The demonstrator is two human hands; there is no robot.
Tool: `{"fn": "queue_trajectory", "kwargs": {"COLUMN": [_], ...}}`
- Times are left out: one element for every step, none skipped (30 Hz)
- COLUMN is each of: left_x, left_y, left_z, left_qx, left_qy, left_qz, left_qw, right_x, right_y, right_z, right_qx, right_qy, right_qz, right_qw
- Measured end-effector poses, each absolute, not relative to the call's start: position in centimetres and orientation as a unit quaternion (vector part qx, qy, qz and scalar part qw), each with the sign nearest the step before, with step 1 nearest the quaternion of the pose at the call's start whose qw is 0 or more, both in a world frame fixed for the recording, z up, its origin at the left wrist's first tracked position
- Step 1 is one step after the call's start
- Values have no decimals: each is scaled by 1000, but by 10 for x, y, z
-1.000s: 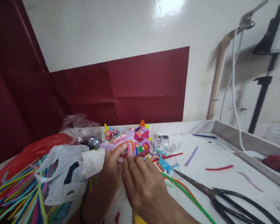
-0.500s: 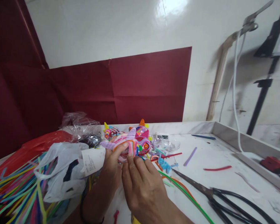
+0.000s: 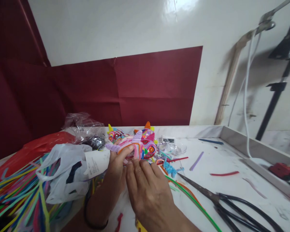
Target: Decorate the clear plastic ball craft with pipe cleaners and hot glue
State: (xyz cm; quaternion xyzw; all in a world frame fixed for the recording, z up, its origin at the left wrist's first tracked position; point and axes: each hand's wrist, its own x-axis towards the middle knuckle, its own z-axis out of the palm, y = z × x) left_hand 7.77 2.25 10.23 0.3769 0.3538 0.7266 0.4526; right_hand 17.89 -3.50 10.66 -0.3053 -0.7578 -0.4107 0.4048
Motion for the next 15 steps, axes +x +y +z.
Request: {"fn": "queue_trajectory", "kwargs": {"left_x": [78,78,77,77,77,77,77,77,77,77,77,77,77,77,77], "left_y": [21,19,18,16,15,13,13,12,11,11,10,10,10,10,10], "left_z": [105,107,110,112,114,115,116,116,116,116,117,117,117,117,117], "left_qx": [373,370,368,365,361,357,353,348,346,346,350,355,360,365,369], "left_qy": [350,346,341,337,336,339,344,350,356,362,364,362,357,352,347], "left_qz": [731,736,740,744,745,745,744,744,741,739,738,738,738,738,737], "left_qw": [451,449,448,447,449,451,451,451,451,450,448,445,445,446,447], "right_x": [179,179,179,180,180,180,181,181,181,182,182,182,183,183,184], "right_y": [-35,-36,-36,-37,-37,-37,-37,-37,-37,-36,-35,-34,-33,-33,-32], "right_z": [106,106,105,105,104,103,103,102,101,101,100,98,97,96,94], "right_qx": [-308,-310,-311,-312,-311,-311,-310,-310,-310,-309,-306,-302,-297,-294,-291], "right_qy": [-756,-755,-755,-756,-758,-760,-761,-761,-760,-760,-761,-762,-765,-767,-768], "right_qz": [-412,-412,-411,-409,-407,-405,-404,-404,-403,-402,-400,-396,-392,-389,-386], "right_qw": [405,406,406,405,403,401,402,403,404,407,410,413,416,418,420]}}
